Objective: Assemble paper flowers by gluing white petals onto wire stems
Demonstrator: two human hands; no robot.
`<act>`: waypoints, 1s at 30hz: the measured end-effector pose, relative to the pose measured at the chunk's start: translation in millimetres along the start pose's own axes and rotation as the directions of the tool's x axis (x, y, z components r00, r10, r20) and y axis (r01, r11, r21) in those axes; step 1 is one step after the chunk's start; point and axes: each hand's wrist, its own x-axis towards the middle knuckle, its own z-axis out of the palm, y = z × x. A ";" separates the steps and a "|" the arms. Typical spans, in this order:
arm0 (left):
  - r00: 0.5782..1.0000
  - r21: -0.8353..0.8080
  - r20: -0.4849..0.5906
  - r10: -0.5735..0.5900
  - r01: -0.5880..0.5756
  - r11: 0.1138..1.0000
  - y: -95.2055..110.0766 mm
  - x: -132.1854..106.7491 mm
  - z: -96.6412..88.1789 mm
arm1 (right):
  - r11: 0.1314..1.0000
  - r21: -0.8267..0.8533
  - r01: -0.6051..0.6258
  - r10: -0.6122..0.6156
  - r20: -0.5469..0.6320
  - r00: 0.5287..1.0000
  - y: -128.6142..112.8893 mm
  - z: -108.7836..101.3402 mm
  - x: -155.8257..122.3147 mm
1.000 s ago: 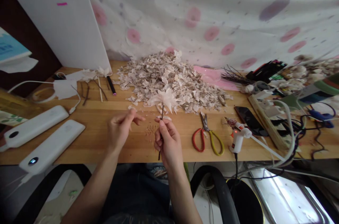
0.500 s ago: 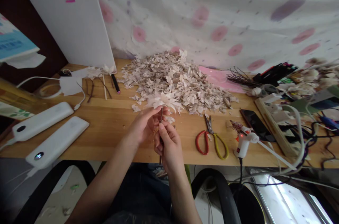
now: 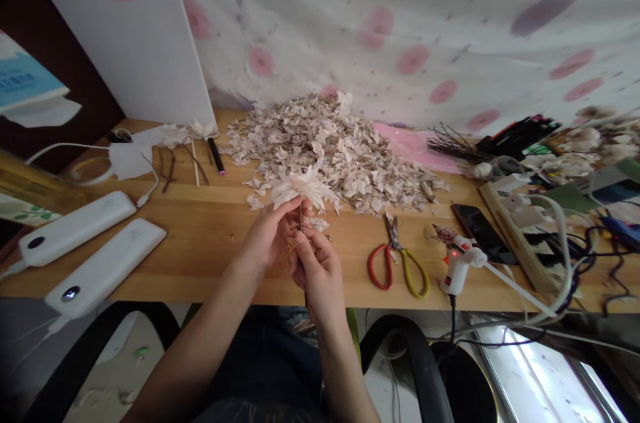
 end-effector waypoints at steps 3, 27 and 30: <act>0.999 0.077 -0.027 0.046 -0.044 0.996 1.8 -2.7 3.2 | 1.000 -0.001 0.016 -0.016 -0.015 1.000 0.4 -0.1 -0.3; 0.981 0.321 0.035 0.192 -0.193 0.927 7.9 -13.8 0.5 | 0.994 -0.090 0.059 -0.064 -0.046 0.997 3.8 0.1 -1.5; 0.966 0.446 0.126 0.225 -0.258 0.857 8.3 -20.6 -0.6 | 0.994 -0.087 0.066 -0.071 -0.057 0.996 5.3 0.0 0.2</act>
